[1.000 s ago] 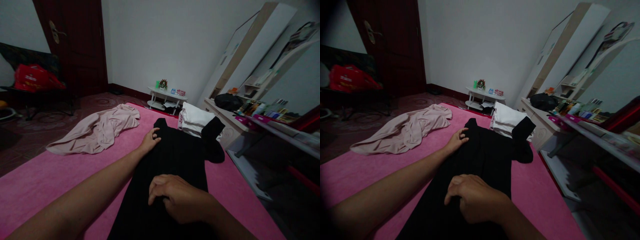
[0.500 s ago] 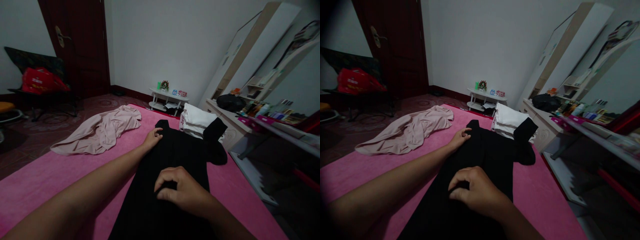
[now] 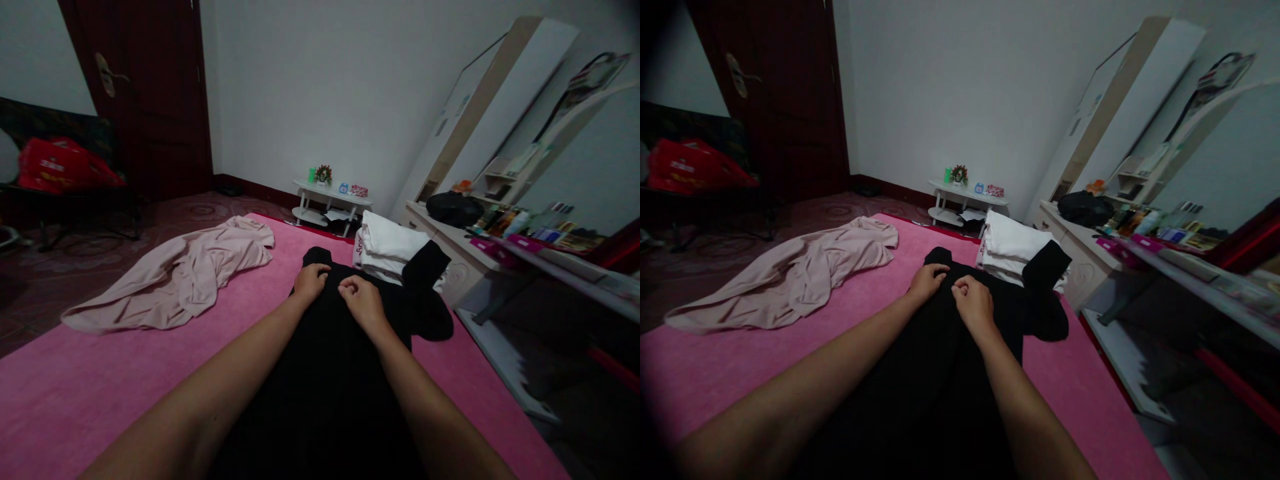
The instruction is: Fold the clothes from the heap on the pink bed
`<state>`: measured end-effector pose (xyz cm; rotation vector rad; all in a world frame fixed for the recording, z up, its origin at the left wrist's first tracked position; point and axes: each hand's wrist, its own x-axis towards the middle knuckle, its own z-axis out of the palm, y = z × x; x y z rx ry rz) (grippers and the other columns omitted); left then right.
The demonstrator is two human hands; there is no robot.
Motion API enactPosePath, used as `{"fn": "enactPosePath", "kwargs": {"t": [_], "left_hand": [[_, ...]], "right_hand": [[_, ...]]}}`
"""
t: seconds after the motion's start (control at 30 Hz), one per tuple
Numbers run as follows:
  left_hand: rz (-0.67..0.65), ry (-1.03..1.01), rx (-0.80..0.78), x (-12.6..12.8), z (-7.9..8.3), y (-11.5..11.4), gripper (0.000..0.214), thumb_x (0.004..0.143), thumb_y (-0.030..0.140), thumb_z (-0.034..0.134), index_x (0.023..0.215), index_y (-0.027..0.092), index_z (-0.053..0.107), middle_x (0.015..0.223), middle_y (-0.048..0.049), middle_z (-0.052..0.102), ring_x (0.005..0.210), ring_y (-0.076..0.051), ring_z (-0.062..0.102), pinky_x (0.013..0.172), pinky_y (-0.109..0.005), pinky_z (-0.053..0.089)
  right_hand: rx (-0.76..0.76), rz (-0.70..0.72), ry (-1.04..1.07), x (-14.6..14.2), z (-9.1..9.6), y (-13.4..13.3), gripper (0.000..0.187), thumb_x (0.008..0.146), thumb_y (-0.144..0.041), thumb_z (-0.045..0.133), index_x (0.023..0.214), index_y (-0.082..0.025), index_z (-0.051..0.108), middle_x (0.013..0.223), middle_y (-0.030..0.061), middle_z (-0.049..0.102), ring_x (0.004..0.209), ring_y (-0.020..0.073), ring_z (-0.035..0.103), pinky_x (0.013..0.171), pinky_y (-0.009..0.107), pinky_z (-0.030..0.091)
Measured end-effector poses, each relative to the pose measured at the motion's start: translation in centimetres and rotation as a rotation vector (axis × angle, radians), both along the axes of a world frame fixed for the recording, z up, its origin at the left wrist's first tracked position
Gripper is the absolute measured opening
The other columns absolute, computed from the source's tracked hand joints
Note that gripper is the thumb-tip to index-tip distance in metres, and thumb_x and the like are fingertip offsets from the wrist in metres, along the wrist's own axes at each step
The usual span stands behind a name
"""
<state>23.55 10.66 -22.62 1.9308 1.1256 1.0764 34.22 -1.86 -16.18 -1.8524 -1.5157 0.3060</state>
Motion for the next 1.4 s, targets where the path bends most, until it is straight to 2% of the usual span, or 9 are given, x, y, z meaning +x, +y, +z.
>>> {"fn": "enactPosePath", "kwargs": {"t": [0.07, 0.2, 0.53, 0.73, 0.8, 0.87, 1.0, 1.13, 1.4], "left_hand": [[-0.004, -0.042, 0.033, -0.1, -0.2, 0.1, 0.028, 0.081, 0.015, 0.059, 0.105, 0.022, 0.072, 0.112, -0.0038, 0.069, 0.11, -0.022, 0.06, 0.101, -0.038, 0.044], [-0.015, -0.135, 0.079, -0.1, -0.2, 0.3, 0.03, 0.081, 0.012, 0.057, 0.106, 0.021, 0.072, 0.11, -0.003, 0.07, 0.107, -0.019, 0.062, 0.1, -0.033, 0.045], [0.134, -0.314, 0.051, -1.1, 0.2, 0.6, 0.033, 0.084, 0.009, 0.048, 0.105, 0.016, 0.072, 0.11, -0.0045, 0.07, 0.107, -0.019, 0.063, 0.1, -0.034, 0.047], [-0.011, -0.278, 0.053, -0.9, 0.0, 0.6, 0.035, 0.081, 0.009, 0.053, 0.11, 0.018, 0.07, 0.114, -0.003, 0.069, 0.113, -0.019, 0.06, 0.106, -0.034, 0.042], [-0.113, -0.227, 0.073, -0.8, 0.1, 0.5, 0.039, 0.08, 0.008, 0.055, 0.116, 0.019, 0.067, 0.119, -0.0018, 0.067, 0.118, -0.018, 0.057, 0.108, -0.034, 0.039], [-0.193, -0.139, 0.103, -0.7, 0.2, 0.4, 0.047, 0.079, 0.006, 0.055, 0.125, 0.018, 0.061, 0.127, -0.0026, 0.062, 0.124, -0.018, 0.052, 0.111, -0.033, 0.035], [-0.116, 0.136, 0.177, -0.4, -0.1, 0.9, 0.061, 0.078, 0.003, 0.053, 0.139, 0.012, 0.046, 0.141, -0.0082, 0.049, 0.133, -0.018, 0.042, 0.114, -0.029, 0.03], [-0.076, 0.294, 0.202, 0.2, -0.5, 2.1, 0.064, 0.076, -0.001, 0.052, 0.138, 0.01, 0.046, 0.149, -0.0132, 0.037, 0.137, -0.022, 0.035, 0.114, -0.031, 0.029], [-0.171, 0.559, 0.252, 0.9, -0.6, 4.1, 0.046, 0.087, 0.013, 0.045, 0.132, 0.021, 0.053, 0.143, -0.011, 0.045, 0.134, -0.027, 0.039, 0.111, -0.045, 0.028]], "right_hand": [[-0.044, -0.113, -0.068, 1.4, -2.1, 1.2, 0.02, 0.08, -0.035, 0.055, 0.077, -0.018, 0.067, 0.074, 0.0045, 0.067, 0.07, 0.0165, 0.061, 0.062, 0.025, 0.041], [-0.107, -0.099, -0.087, 2.3, -4.1, 1.7, 0.026, 0.08, -0.035, 0.052, 0.065, -0.019, 0.066, 0.067, 0.0038, 0.066, 0.066, 0.0161, 0.061, 0.058, 0.023, 0.038], [-0.1, -0.258, -0.196, 2.8, -3.4, 0.9, 0.017, 0.07, -0.028, 0.053, 0.059, -0.019, 0.063, 0.061, 0.004, 0.064, 0.061, 0.0164, 0.059, 0.054, 0.024, 0.033], [-0.195, -0.255, -0.277, 2.7, -3.8, 0.4, 0.018, 0.075, -0.029, 0.053, 0.065, -0.021, 0.065, 0.069, 0.0043, 0.067, 0.068, 0.0178, 0.061, 0.054, 0.025, 0.033], [-0.172, -0.23, -0.327, 2.5, -3.6, 0.1, 0.015, 0.077, -0.029, 0.054, 0.071, -0.022, 0.066, 0.073, 0.0032, 0.067, 0.071, 0.0185, 0.062, 0.057, 0.025, 0.037], [-0.049, -0.158, -0.392, 2.3, -3.4, -0.2, 0.014, 0.077, -0.022, 0.055, 0.085, -0.023, 0.067, 0.086, 0.003, 0.069, 0.08, 0.0194, 0.063, 0.065, 0.027, 0.043], [0.222, 0.165, -0.457, 1.7, -3.7, -0.2, 0.053, 0.07, 0.0, 0.046, 0.115, -0.024, 0.062, 0.119, 0.0035, 0.064, 0.112, 0.0195, 0.056, 0.095, 0.035, 0.044], [0.179, 0.398, -0.395, 1.2, -4.8, 0.1, 0.069, 0.065, 0.007, 0.038, 0.125, -0.021, 0.06, 0.133, 0.0049, 0.057, 0.125, 0.0171, 0.05, 0.108, 0.037, 0.038], [0.076, 0.405, -0.364, 1.2, -6.0, 0.2, 0.074, 0.068, 0.008, 0.033, 0.132, -0.022, 0.055, 0.143, 0.0026, 0.047, 0.133, 0.0142, 0.041, 0.114, 0.036, 0.033]]}}
